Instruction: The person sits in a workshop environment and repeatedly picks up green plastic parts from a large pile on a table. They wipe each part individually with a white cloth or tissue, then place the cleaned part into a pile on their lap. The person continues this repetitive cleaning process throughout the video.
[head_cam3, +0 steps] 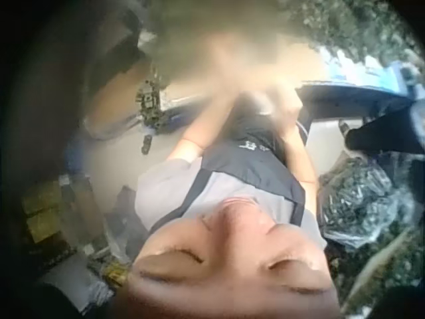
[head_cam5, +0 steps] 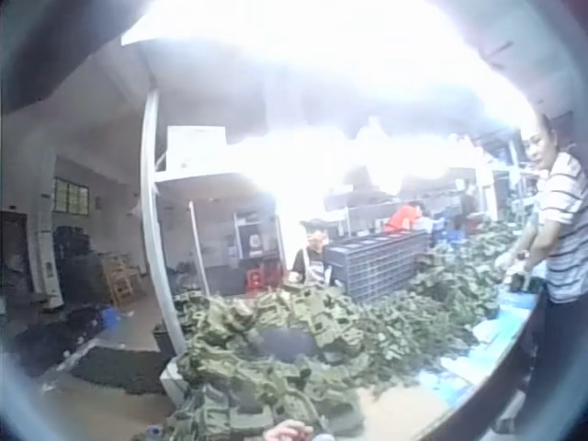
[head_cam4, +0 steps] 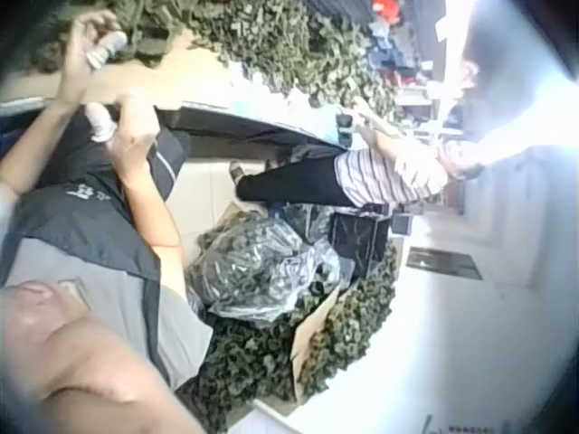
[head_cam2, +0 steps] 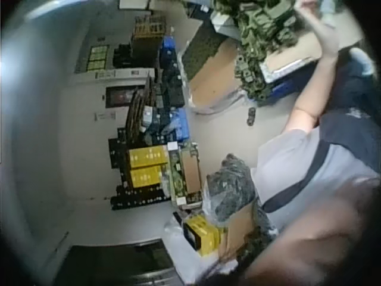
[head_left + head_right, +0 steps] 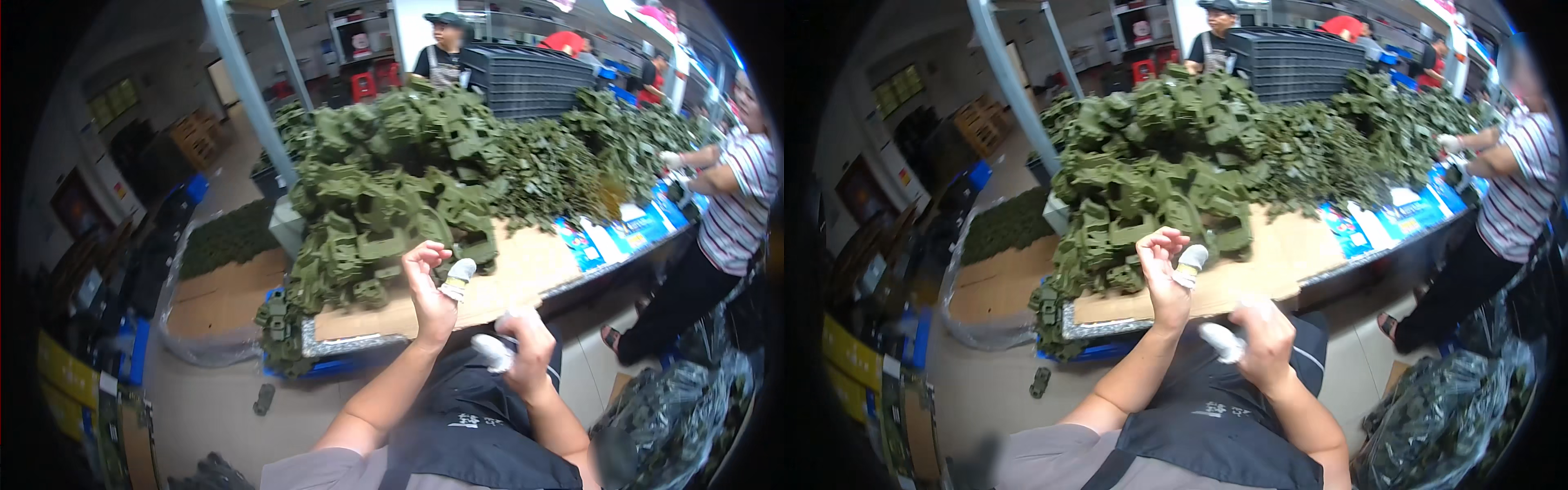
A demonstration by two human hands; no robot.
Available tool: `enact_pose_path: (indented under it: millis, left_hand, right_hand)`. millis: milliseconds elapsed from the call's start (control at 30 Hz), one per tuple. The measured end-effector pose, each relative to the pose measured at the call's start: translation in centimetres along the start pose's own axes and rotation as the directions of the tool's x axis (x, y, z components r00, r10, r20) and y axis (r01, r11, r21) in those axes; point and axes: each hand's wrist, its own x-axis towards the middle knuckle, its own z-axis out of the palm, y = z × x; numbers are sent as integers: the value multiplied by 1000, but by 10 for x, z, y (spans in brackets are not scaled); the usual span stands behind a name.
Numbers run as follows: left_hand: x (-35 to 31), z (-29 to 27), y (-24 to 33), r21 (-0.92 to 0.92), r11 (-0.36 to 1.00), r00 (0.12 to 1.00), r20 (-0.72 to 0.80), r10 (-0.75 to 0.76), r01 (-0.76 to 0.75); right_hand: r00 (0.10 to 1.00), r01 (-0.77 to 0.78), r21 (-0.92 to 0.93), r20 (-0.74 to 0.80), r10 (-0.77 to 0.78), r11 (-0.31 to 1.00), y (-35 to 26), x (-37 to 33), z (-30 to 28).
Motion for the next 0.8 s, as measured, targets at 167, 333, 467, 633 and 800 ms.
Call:
enact_pose_path:
  millis: [167,333,467,633,800]
  left_hand:
    - [-10,-2,3,-110,994,1000,20,-22,24]
    - [-16,3,-4,116,980,984,95,153,-164]
    - [-17,-28,14,403,911,996,56,70,-87]
    - [-3,-34,20,375,915,985,134,107,-150]
    - [-10,-29,12,227,974,993,121,-13,-15]
  right_hand:
    - [970,70,-197,240,-22,978,3,16,25]
    - [920,160,1,361,-150,987,24,13,14]
    - [646,518,347,441,-624,782,-14,-9,43]
    - [772,190,218,570,-283,957,-1,-5,39]
    - [867,-497,459,285,408,736,15,-6,32]
